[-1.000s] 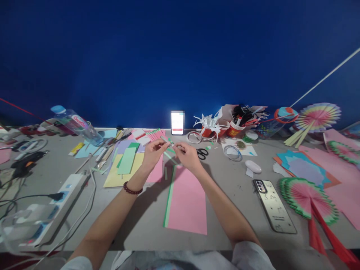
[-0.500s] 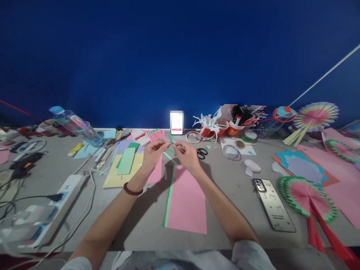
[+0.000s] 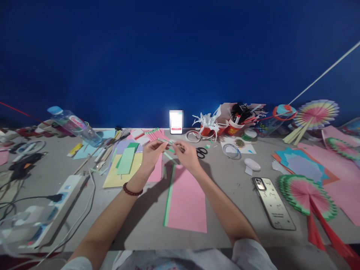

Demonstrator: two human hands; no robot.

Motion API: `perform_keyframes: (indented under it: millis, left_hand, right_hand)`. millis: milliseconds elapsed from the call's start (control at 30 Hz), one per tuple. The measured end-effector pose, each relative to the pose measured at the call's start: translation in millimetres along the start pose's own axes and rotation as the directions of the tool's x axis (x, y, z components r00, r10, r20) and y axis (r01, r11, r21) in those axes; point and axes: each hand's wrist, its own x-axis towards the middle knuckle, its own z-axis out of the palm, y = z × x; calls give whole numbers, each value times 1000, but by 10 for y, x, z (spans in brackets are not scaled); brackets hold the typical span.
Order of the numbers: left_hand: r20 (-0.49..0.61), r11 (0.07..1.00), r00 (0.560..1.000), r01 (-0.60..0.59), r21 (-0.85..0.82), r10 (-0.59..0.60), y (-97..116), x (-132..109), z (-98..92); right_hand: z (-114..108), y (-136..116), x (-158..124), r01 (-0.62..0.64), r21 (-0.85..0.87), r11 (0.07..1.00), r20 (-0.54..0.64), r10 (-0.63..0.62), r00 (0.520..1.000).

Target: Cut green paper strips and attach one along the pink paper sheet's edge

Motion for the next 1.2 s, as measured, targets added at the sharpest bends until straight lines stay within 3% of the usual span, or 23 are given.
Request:
perform_keyframes:
  millis: [533,733,1000,1200]
  left_hand:
    - [103,999,995,24,-39,-20,-90,17,-25]
    - [56,998,997,-56,-31,57,-70,-3,11]
    - [-31,1000,999,10,5,-10,-83,14,-8]
    - [-23,1000,1000,3,10,-3,-104,17,-5]
  right_hand:
    - [-40,-3,18,2,23,1000,31,-2,1000]
    - [-21,-5,-6,56,1,998,27,-56,998]
    - [-18,-39,-20,37,10,999,46,-37,998]
    - [-2,-4,6,17,17,1000,51,-18,999]
